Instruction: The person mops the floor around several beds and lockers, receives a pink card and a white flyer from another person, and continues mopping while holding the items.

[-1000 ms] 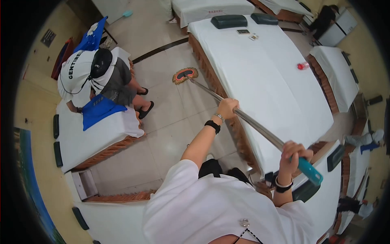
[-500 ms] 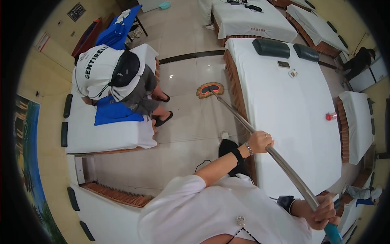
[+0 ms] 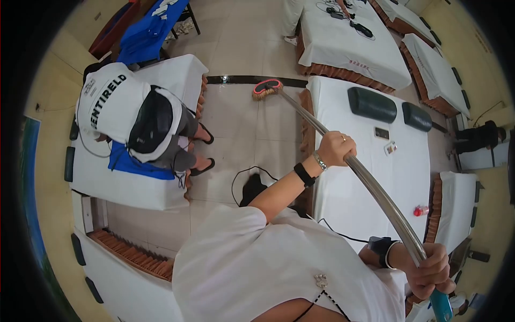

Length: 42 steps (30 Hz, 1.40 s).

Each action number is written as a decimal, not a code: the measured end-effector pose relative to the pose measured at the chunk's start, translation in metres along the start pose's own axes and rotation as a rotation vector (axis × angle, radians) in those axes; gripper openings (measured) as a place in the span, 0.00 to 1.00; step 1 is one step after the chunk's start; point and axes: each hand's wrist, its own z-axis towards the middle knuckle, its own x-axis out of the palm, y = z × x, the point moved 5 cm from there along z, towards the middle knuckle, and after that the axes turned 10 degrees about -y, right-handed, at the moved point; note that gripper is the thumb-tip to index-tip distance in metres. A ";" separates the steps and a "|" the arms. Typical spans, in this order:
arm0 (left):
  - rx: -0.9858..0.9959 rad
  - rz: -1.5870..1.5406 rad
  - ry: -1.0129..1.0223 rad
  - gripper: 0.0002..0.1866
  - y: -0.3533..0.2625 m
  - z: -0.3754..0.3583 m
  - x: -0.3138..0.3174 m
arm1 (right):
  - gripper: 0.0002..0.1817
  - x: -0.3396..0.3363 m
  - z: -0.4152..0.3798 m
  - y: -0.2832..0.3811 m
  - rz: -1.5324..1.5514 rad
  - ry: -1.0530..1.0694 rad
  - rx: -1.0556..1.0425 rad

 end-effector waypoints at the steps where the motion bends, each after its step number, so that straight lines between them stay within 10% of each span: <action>1: -0.007 0.002 -0.003 0.12 0.025 0.007 -0.003 | 0.13 0.001 -0.003 -0.028 0.003 0.015 0.006; 18: -0.104 0.148 0.094 0.11 0.505 0.120 -0.108 | 0.09 0.076 -0.081 -0.518 -0.421 -0.015 0.155; 30: -0.252 -0.063 0.232 0.08 0.539 0.232 -0.050 | 0.03 0.052 0.098 -0.622 0.031 -0.030 0.166; 38: -0.076 0.003 0.241 0.08 0.768 0.304 -0.049 | 0.00 0.041 0.064 -0.848 -0.218 -0.262 0.023; 42: -0.135 0.025 0.242 0.09 0.905 0.319 -0.114 | 0.08 0.087 -0.007 -0.970 -0.277 -0.056 0.068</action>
